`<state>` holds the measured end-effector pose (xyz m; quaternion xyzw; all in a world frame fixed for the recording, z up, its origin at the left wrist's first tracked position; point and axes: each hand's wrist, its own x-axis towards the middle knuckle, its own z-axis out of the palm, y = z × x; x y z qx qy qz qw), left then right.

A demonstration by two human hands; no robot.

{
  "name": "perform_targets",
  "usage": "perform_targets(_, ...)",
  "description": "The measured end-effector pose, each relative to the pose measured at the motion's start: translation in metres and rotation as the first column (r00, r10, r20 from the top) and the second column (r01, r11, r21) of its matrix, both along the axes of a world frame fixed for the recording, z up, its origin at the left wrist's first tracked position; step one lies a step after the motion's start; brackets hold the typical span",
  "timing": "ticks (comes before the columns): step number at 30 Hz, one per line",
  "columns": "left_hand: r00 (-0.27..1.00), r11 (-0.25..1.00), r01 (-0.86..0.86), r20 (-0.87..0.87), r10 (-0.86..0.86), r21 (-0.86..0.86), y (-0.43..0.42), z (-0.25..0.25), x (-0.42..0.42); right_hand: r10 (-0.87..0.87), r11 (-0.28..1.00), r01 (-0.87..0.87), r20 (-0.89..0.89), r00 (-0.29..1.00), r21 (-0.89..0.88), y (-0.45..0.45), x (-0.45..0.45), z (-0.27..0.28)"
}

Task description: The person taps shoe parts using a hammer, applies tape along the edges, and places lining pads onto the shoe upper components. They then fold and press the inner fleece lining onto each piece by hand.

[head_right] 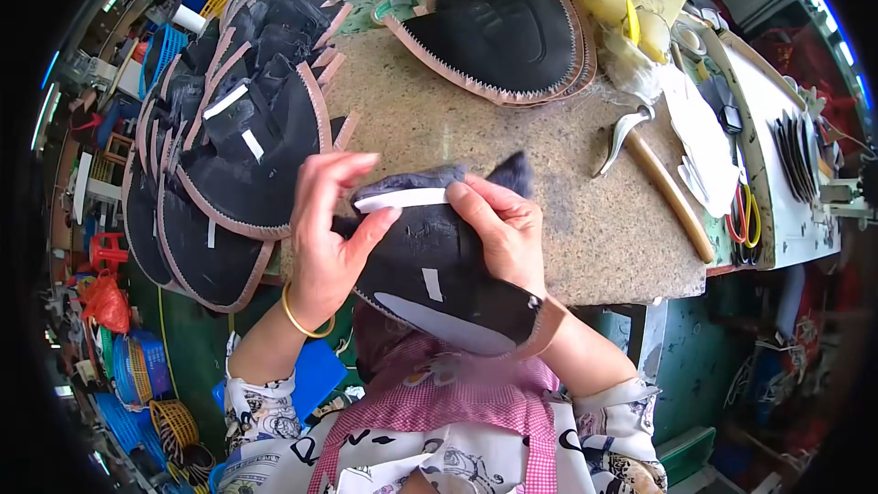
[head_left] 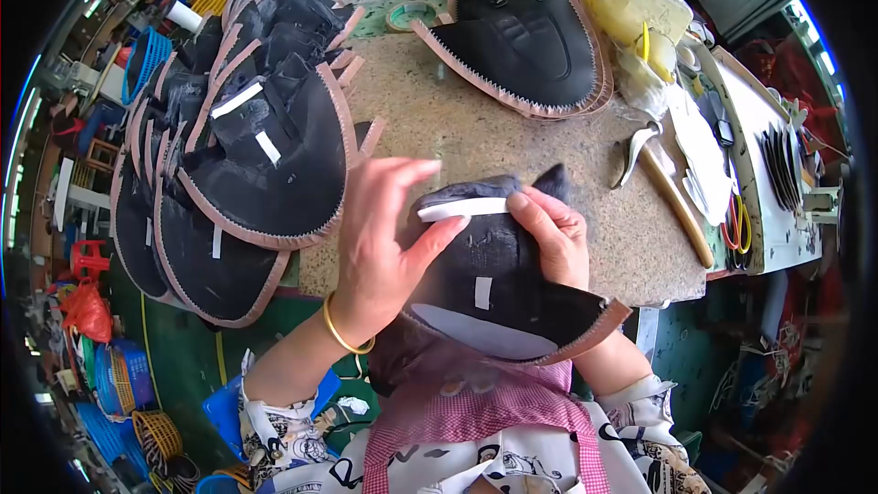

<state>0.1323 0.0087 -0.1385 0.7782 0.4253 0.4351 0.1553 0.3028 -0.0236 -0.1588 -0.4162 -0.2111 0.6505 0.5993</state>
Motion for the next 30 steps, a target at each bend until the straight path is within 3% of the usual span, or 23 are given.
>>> perform_targets(1,0.998,0.998,-0.058,-0.011,0.058,-0.012,-0.004,-0.003,-0.003,-0.088,0.996,0.086,0.061,0.994,0.036,0.001,-0.002,-0.003)
perform_targets(3,1.000,0.969,0.012,0.003,-0.012,-0.248,-0.010,-0.005,-0.013,-0.120,0.989,0.116,0.038,0.992,0.093,0.000,0.003,-0.018)
perform_targets(4,0.990,0.944,0.078,0.135,-0.036,-0.320,-0.009,-0.018,-0.016,-0.057,0.990,0.052,0.029,0.998,0.131,0.002,0.005,-0.019)
perform_targets(8,0.971,0.874,0.168,0.230,-0.066,-0.456,-0.011,-0.018,-0.020,0.066,0.977,-0.083,0.090,0.994,0.197,0.007,0.014,-0.031)
perform_targets(10,0.891,0.749,0.283,0.454,0.026,-0.599,-0.014,-0.022,-0.019,0.080,0.966,-0.110,0.132,0.988,0.233,0.006,0.014,-0.028)
perform_targets(14,0.872,0.762,0.343,0.488,-0.041,-0.550,-0.011,-0.024,-0.016,0.117,0.978,-0.127,0.070,0.991,0.168,0.008,0.012,-0.016)
perform_targets(17,0.919,0.768,0.289,0.391,-0.056,-0.571,-0.012,-0.024,-0.016,0.159,0.979,-0.166,0.068,0.985,0.116,0.014,0.021,-0.015)
perform_targets(20,0.951,0.863,0.262,0.267,-0.154,-0.433,-0.011,-0.020,-0.016,0.422,0.902,-0.431,-0.198,0.885,-0.001,0.025,0.029,0.012)
perform_targets(22,0.968,0.881,0.240,0.173,-0.183,-0.409,-0.010,-0.018,-0.011,0.351,0.923,-0.287,0.257,0.901,-0.255,0.039,0.027,0.021)
perform_targets(23,0.963,0.874,0.240,0.220,-0.158,-0.423,-0.010,-0.026,-0.007,0.456,0.885,-0.461,0.337,0.823,-0.072,0.046,0.031,0.018)
perform_targets(25,0.964,0.814,0.143,0.264,0.013,-0.562,-0.008,-0.023,0.001,0.398,0.850,-0.508,0.802,0.446,-0.139,0.042,0.033,0.031)
perform_targets(26,0.999,0.928,-0.015,-0.047,-0.003,-0.372,0.001,-0.058,-0.011,0.106,0.736,-0.631,0.878,0.467,0.247,0.031,0.023,0.031)
perform_targets(27,0.982,0.888,0.085,0.190,0.002,-0.451,0.007,-0.094,-0.010,-0.141,0.621,-0.666,0.895,0.423,0.413,0.025,0.025,0.013)
perform_targets(28,0.909,0.842,0.205,0.416,0.024,-0.499,0.010,-0.079,0.002,-0.011,0.593,-0.804,0.999,0.039,0.038,0.018,0.028,0.033)
perform_targets(29,0.771,0.491,0.474,0.614,0.169,-0.731,-0.002,-0.057,0.000,-0.159,0.570,-0.816,0.987,0.004,0.095,0.011,0.028,0.030)
perform_targets(30,0.760,0.593,0.479,0.644,0.089,-0.647,0.000,-0.064,0.002,-0.299,0.540,-0.830,0.954,-0.031,0.143,0.003,0.028,0.026)
